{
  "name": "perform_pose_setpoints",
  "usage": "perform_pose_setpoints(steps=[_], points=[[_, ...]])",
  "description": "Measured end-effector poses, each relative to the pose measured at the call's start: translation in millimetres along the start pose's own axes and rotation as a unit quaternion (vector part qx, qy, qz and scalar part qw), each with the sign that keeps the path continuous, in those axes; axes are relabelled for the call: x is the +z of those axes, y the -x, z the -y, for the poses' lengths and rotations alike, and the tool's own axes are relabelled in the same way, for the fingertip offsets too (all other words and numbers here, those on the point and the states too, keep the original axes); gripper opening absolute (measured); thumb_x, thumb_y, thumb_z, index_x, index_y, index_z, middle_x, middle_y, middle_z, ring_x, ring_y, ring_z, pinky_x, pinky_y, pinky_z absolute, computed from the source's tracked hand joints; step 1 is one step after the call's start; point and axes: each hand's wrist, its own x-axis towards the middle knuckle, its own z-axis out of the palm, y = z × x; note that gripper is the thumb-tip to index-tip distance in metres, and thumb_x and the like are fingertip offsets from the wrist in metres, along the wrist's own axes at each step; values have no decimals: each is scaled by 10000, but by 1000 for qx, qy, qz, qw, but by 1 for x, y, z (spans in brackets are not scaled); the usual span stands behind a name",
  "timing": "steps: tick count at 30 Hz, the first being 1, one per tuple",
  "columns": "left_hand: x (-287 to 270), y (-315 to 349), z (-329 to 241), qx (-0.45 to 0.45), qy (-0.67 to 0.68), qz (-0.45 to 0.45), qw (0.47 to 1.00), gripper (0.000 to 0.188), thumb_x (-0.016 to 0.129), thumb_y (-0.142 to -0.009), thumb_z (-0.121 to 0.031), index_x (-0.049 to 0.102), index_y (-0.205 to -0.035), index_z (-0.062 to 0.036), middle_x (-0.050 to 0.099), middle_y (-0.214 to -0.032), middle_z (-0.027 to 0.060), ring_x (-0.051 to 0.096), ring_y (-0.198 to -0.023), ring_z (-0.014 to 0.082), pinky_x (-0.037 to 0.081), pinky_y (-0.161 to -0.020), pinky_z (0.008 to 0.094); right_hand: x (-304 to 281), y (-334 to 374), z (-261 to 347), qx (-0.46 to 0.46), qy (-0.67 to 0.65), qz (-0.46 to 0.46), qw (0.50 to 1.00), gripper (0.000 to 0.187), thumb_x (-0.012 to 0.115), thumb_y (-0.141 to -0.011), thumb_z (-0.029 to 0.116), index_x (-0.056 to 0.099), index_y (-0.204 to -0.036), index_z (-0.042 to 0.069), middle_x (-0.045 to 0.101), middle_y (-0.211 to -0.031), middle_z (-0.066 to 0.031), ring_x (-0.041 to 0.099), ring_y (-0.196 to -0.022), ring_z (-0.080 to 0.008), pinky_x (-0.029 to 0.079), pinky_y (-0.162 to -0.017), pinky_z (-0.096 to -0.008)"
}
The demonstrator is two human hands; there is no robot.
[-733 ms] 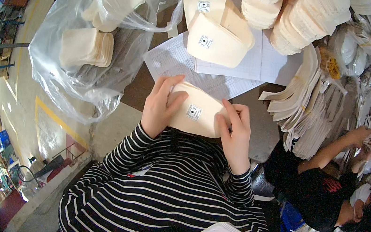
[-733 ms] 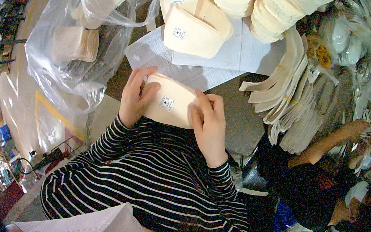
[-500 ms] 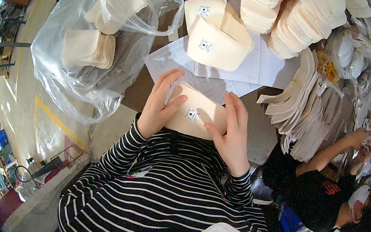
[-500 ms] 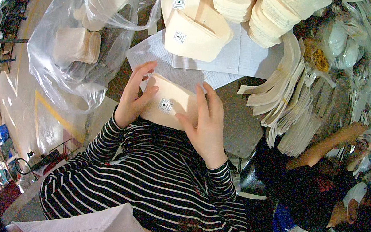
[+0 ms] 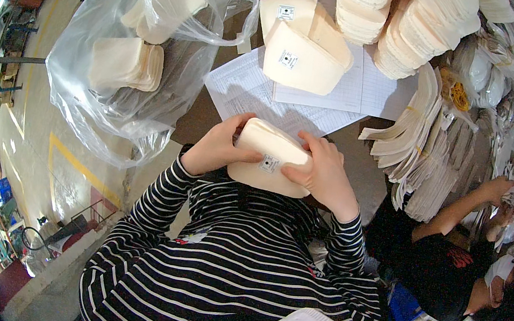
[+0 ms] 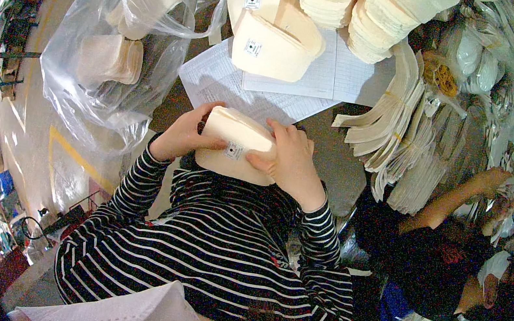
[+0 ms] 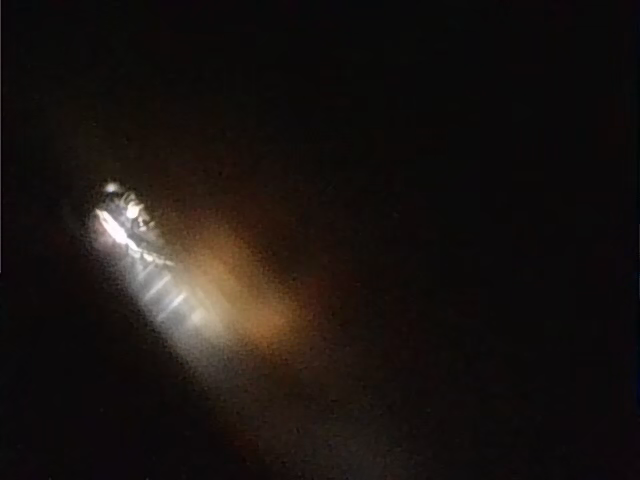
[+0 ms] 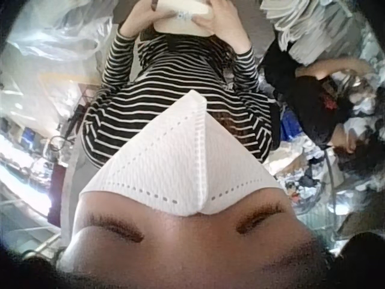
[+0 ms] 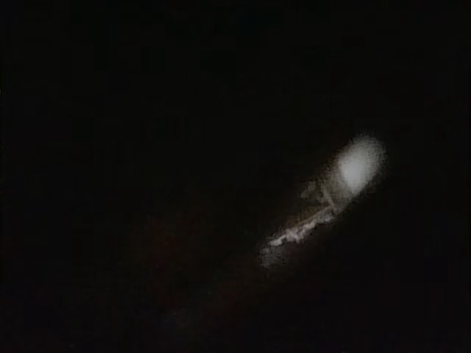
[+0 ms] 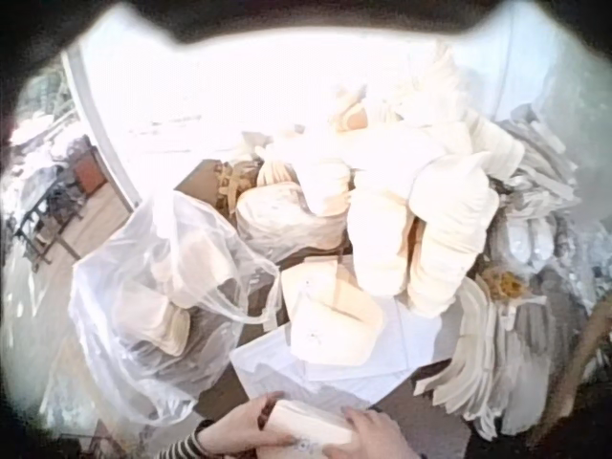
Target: The person repeatedly picks up small, folded, off-white fabric pieces from a table, aligns them, and stacks them into neat piles. The person occasionally places completed stacks into a clear plastic bag. A coworker is visible in the background handling similar items.
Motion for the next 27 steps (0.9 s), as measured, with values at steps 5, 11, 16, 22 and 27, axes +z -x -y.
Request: perform_pose_setpoints(steps=[5, 11, 16, 22, 27], points=[[9, -3, 6, 74, -166, -38, 983, 796, 803, -727, -316, 481, -1364, 37, 532, -1270, 242, 501, -1224, 372, 362, -1111, 411, 9, 1, -6, -6, -49, 2, 999, 708, 778, -778, 335, 541, -1358, 7, 575, -1174, -193, 506, -1194, -354, 363, -1072, -450], [15, 7, 5, 36, -55, -4, 998, 789, 813, -711, -178, 446, -1388, -8, 569, -1268, 152, 550, -1206, 279, 416, -1069, 364, 21, 16, -1, -21, 2, -21, 1000, 758, 781, -749, 325, 513, -1377, -5, 551, -1208, -206, 478, -1218, -370, 388, -1047, -437], [12, 8, -7, 29, 57, 48, 997, 872, 834, -660, -71, 400, -1415, -18, 561, -1244, 145, 579, -1147, 268, 460, -1012, 349, 15, 17, 6, -2, -2, 19, 1000, 780, 788, -723, 294, 496, -1376, -17, 552, -1186, -196, 496, -1187, -384, 417, -1025, -435], [18, 17, -6, 246, 9, -15, 969, 1118, 911, -651, -118, 205, -1518, -94, 416, -1466, 152, 487, -1274, 257, 430, -1052, 370, -7, 39, 36, -43, -78, -87, 992, 728, 802, -664, 144, 545, -1327, -13, 531, -1164, -199, 545, -1072, -406, 457, -955, -448], [2, -30, 2, 342, -6, 38, 939, 1316, 932, -665, -137, -10, -1583, -82, 334, -1517, 181, 389, -1376, 278, 338, -1149, 378, -9, 11, 34, -124, 73, -177, 974, 719, 785, -644, 121, 523, -1307, 20, 522, -1212, -173, 524, -1151, -384, 420, -993, -474]])
